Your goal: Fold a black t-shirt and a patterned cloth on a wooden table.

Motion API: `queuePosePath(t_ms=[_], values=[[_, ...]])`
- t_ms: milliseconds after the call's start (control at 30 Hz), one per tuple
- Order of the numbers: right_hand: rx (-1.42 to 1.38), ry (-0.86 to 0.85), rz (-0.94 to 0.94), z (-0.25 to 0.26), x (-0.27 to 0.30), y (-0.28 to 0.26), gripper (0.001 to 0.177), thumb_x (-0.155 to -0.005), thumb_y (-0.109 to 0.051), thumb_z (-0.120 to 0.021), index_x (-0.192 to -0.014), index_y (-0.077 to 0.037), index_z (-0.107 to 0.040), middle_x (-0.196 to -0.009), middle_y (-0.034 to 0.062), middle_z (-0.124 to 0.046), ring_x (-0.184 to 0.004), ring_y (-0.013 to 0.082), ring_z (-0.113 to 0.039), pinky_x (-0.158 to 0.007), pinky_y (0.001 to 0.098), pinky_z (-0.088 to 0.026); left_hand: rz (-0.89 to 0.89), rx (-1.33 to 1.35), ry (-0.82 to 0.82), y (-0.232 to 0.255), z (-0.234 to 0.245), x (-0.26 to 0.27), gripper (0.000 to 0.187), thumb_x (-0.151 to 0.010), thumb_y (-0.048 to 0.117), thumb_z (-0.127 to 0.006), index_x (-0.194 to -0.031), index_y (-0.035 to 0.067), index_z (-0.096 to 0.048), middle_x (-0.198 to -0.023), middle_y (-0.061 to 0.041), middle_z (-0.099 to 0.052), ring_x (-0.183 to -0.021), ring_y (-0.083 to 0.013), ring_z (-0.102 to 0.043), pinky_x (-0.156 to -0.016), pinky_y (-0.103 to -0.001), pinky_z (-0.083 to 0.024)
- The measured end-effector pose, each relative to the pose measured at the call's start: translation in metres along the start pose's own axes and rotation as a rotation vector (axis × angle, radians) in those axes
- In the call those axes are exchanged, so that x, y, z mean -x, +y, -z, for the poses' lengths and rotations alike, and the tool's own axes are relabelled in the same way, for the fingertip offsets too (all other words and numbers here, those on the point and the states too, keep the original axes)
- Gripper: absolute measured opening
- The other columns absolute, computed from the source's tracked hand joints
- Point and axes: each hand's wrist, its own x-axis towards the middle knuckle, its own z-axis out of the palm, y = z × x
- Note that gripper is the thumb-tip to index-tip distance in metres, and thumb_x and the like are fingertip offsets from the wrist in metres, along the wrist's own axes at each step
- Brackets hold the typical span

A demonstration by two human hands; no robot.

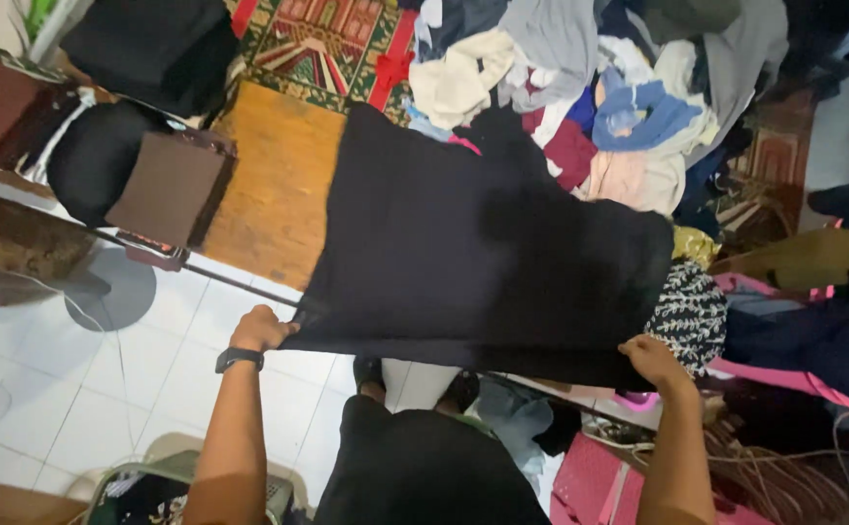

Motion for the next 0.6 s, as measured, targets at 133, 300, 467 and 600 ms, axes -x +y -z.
queuePosePath(t_ms=[133, 300, 467, 600], values=[[0.161, -0.073, -0.046, -0.003, 0.017, -0.016, 0.015, -0.092, -0.016, -0.069, -0.094, -0.001, -0.073, -0.093, 0.0083, -0.073, -0.088, 0.0224, -0.066, -0.082, 0.0357, -0.049, 0.028, 0.012, -0.042, 0.0, -0.006, 0.005, 0.052, -0.082, 0.04, -0.085, -0.104, -0.005, -0.072, -0.111, -0.026, -0.075, -0.11, -0.038, -0.072, -0.093, -0.045, -0.055], [-0.982, -0.253, 0.115, -0.025, -0.002, 0.023, 0.019, -0.094, 0.001, -0.067, -0.085, -0.011, -0.055, -0.092, 0.0068, -0.058, -0.086, 0.0231, -0.059, -0.08, 0.0346, -0.05, -0.194, 0.1, -0.18, -0.001, -0.014, -0.003, 0.041, -0.091, 0.034, -0.068, -0.099, -0.005, -0.08, -0.089, -0.022, -0.076, -0.084, -0.034, -0.07, -0.079, -0.046, -0.056], [-1.435, -0.151, 0.338, 0.024, -0.001, -0.066, 0.015, -0.101, 0.001, -0.06, -0.109, -0.009, -0.068, -0.089, 0.0038, -0.064, -0.079, 0.0174, -0.06, -0.079, 0.0315, -0.052, -0.378, 0.896, -0.097, 0.032, 0.019, -0.019, 0.036, -0.101, 0.033, -0.054, -0.109, 0.0, -0.065, -0.097, -0.006, -0.066, -0.087, -0.0184, -0.061, -0.075, -0.038, -0.054], [-1.885, -0.014, 0.497, 0.079, -0.034, -0.119, 0.025, -0.086, 0.001, -0.055, -0.108, -0.009, -0.063, -0.098, 0.0055, -0.07, -0.078, 0.019, -0.065, -0.065, 0.0292, -0.05, -0.518, 1.263, 0.042, 0.083, 0.079, -0.013, 0.038, -0.106, 0.035, -0.042, -0.109, 0.007, -0.067, -0.099, -0.013, -0.07, -0.082, -0.0238, -0.063, -0.071, -0.038, -0.051]])
